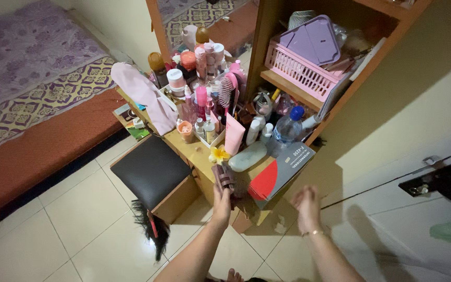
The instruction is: The person tidies a cluttered bedroom. They fold and arrange clothes and a bag on a floor mat, carry a red and gray box to the vanity, pick up a small item from the floor, and sweep scattered paper debris across the tiled floor with a feather duster.
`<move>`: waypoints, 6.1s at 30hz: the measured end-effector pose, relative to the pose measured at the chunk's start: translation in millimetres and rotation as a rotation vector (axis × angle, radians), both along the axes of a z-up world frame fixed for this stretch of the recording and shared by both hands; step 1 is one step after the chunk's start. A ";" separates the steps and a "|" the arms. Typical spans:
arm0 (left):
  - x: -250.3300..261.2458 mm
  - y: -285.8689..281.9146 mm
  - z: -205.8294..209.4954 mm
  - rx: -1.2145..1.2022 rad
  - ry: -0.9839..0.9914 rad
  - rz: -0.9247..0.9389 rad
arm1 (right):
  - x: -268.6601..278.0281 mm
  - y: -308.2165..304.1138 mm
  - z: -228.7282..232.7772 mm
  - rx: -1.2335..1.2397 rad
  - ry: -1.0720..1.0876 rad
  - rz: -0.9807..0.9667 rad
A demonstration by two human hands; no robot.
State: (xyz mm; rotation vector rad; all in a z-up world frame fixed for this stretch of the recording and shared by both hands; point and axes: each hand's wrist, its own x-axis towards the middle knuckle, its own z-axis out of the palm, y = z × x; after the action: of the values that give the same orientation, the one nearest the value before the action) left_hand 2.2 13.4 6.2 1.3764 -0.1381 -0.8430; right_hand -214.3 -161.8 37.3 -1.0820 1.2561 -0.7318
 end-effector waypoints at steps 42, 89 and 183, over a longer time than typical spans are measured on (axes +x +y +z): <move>78.9 41.9 -7.4 -0.165 -0.050 -0.093 | 159.2 148.3 -46.7 0.097 0.068 0.340; 102.8 24.3 -18.1 0.162 0.423 -0.237 | 138.6 170.8 -93.1 0.820 -0.354 0.007; -75.5 929.0 24.5 0.401 0.131 1.568 | 415.6 748.6 -17.6 0.216 0.248 1.795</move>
State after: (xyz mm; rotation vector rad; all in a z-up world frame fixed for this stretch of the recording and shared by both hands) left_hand -73.3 942.4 30.7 1.3006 1.1365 0.4041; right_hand 201.3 586.8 19.7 -1.5898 0.1482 0.8937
